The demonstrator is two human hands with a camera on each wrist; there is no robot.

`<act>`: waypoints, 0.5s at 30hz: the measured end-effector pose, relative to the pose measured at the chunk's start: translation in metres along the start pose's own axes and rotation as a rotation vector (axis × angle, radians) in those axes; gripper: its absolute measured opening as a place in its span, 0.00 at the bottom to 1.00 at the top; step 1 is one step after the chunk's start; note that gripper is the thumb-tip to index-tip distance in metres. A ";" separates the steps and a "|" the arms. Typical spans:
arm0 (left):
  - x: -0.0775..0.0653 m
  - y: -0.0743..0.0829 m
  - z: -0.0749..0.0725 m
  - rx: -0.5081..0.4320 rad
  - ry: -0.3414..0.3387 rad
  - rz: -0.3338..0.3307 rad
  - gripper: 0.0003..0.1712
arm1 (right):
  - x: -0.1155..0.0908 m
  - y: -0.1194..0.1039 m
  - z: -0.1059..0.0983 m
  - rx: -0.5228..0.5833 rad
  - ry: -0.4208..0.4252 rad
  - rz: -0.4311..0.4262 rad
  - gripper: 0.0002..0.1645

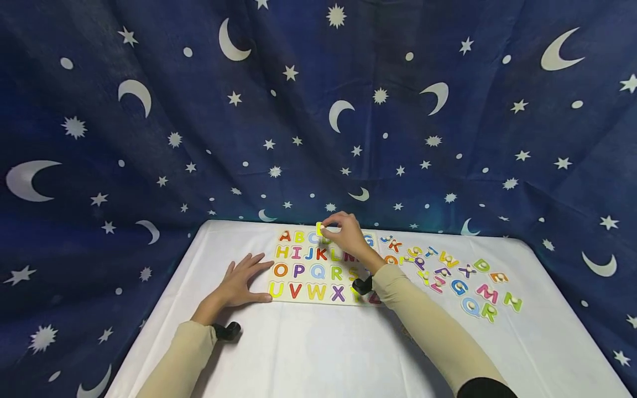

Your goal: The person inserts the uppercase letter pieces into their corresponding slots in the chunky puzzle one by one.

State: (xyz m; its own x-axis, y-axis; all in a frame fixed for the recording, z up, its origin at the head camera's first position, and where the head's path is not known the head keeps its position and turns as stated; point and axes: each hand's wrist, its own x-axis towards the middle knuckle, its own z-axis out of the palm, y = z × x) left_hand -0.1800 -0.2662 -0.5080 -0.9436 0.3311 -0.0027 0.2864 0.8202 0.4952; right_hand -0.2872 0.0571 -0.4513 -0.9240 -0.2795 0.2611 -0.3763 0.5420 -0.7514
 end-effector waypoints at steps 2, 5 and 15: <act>0.000 0.001 0.000 -0.003 -0.005 0.001 0.55 | 0.005 -0.001 0.009 -0.001 -0.007 0.017 0.09; 0.000 0.002 0.001 -0.003 -0.007 -0.004 0.55 | 0.012 -0.001 0.023 0.002 -0.016 0.026 0.09; 0.000 0.002 0.000 0.000 -0.004 0.000 0.54 | 0.030 0.007 0.067 -0.020 -0.011 0.062 0.07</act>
State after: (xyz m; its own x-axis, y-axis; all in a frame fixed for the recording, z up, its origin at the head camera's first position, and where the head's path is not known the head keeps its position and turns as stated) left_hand -0.1797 -0.2649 -0.5074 -0.9429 0.3329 -0.0058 0.2865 0.8202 0.4951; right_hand -0.3130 -0.0003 -0.4896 -0.9449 -0.2537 0.2071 -0.3195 0.5747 -0.7535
